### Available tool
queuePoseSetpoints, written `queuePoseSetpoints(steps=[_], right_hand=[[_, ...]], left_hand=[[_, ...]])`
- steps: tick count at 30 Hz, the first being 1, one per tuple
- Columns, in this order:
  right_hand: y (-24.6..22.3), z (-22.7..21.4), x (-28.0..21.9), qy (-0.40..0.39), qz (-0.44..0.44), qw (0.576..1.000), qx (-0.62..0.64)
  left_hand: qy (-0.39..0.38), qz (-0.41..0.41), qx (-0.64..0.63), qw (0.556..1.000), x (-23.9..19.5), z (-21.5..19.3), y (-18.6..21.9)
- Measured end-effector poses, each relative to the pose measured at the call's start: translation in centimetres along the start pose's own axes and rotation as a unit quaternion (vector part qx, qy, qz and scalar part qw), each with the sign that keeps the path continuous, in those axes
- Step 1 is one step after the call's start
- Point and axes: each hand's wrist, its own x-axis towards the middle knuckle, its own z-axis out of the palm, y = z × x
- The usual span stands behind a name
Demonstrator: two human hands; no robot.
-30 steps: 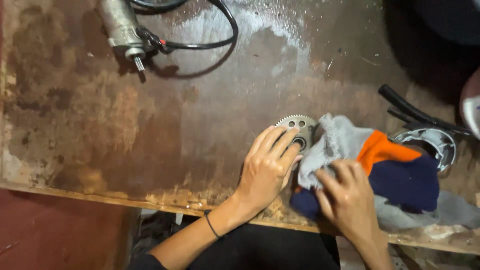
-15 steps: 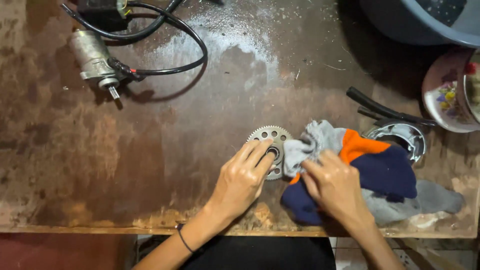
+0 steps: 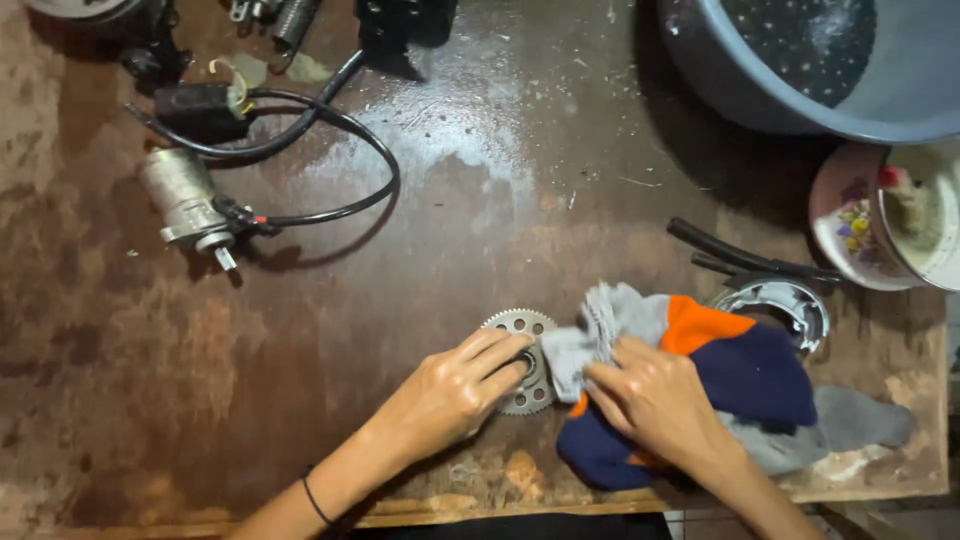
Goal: Cleaning a metal gear component with a cloth.
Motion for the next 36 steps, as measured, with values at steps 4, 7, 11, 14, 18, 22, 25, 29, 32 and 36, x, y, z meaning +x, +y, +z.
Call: queuePoseSetpoints(steps=[4,7,11,14,18,22,25,29,32,36], right_hand=[[-1.0,0.9,-0.9,0.030,0.042,0.999,0.003],[-2.4,0.7,-1.7,0.041,0.056,0.997,0.022],[-3.2,0.9,-0.2,0.069,0.095,0.993,0.010],[-3.5,1.7,-1.4,0.070,0.133,0.989,-0.005],[-3.2,2.1,-1.4,0.081,0.142,0.986,0.011],[-3.6,2.1,-1.7,0.093,0.150,0.984,0.014],[-3.1,1.9,-2.8,0.099,0.129,0.986,0.035],[-2.7,1.4,-1.2,0.080,0.131,0.987,0.042],[-3.3,1.3,-1.7,0.063,0.151,0.986,0.024],[-3.4,1.2,-2.6,0.039,0.116,0.991,0.058]], left_hand=[[-0.035,0.000,-0.015,0.999,0.1,-0.2,-0.5],[-0.010,0.023,-0.008,1.000,-0.1,-0.1,-0.8],[-0.012,0.041,-0.023,0.999,0.0,0.1,-1.0],[-0.027,0.016,-0.023,0.999,-0.2,0.1,-1.0],[0.003,0.046,-0.014,0.999,-0.1,0.3,-1.1],[0.009,0.024,-0.011,1.000,0.1,0.4,-1.1],[0.000,0.019,-0.006,1.000,0.0,0.0,-0.9],[0.002,0.034,-0.015,0.999,0.1,0.0,-0.9],[-0.029,0.035,-0.014,0.999,0.1,0.0,-0.9],[-0.005,0.036,-0.010,0.999,-0.1,0.0,-1.1]])
